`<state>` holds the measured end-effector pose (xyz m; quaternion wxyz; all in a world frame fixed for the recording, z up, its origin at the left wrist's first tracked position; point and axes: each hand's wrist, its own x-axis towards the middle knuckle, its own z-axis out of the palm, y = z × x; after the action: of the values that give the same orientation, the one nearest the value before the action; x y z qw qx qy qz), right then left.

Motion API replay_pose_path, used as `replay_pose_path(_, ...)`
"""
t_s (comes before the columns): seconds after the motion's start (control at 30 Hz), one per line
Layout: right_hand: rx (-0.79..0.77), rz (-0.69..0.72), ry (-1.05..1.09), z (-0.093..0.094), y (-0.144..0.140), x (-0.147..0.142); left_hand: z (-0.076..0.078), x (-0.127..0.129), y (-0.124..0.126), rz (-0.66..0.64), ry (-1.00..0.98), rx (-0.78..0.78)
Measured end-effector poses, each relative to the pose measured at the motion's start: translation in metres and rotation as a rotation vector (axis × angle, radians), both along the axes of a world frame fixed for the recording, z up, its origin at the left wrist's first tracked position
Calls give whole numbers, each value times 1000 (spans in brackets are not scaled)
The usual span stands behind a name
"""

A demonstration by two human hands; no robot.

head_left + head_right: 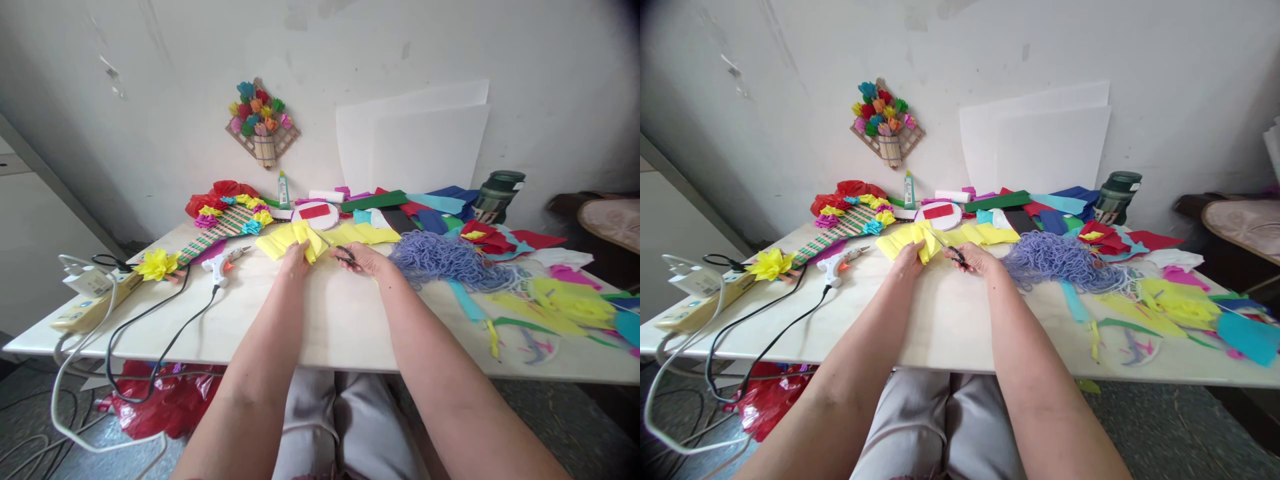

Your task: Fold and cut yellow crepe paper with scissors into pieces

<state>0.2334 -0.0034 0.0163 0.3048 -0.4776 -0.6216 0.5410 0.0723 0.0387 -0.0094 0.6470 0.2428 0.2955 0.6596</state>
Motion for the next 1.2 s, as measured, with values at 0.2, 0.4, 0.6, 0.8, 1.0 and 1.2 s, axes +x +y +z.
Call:
replay_pose_path(0.2, 2, -11, -12, 2, -2, -2, 0, -1, 0, 17, -2, -4)
replay_pose_path(0.4, 36, 7, -7, -5, 3, 1, 2, -2, -1, 25, 1, -15)
replay_pose_path(0.6, 57, 52, 49, -8, 5, 3, 0, -1, -2, -42, 24, 21)
replay_pose_path(0.8, 68, 61, 75, -11, 5, 3, -5, 1, -2, -94, 53, 59)
replay_pose_path(1.0, 84, 56, 78, -13, 7, 2, -5, 3, -2, -96, 52, 69)
replay_pose_path(1.2, 78, 48, 83, -13, 8, 1, -6, 2, -2, -94, 38, 86)
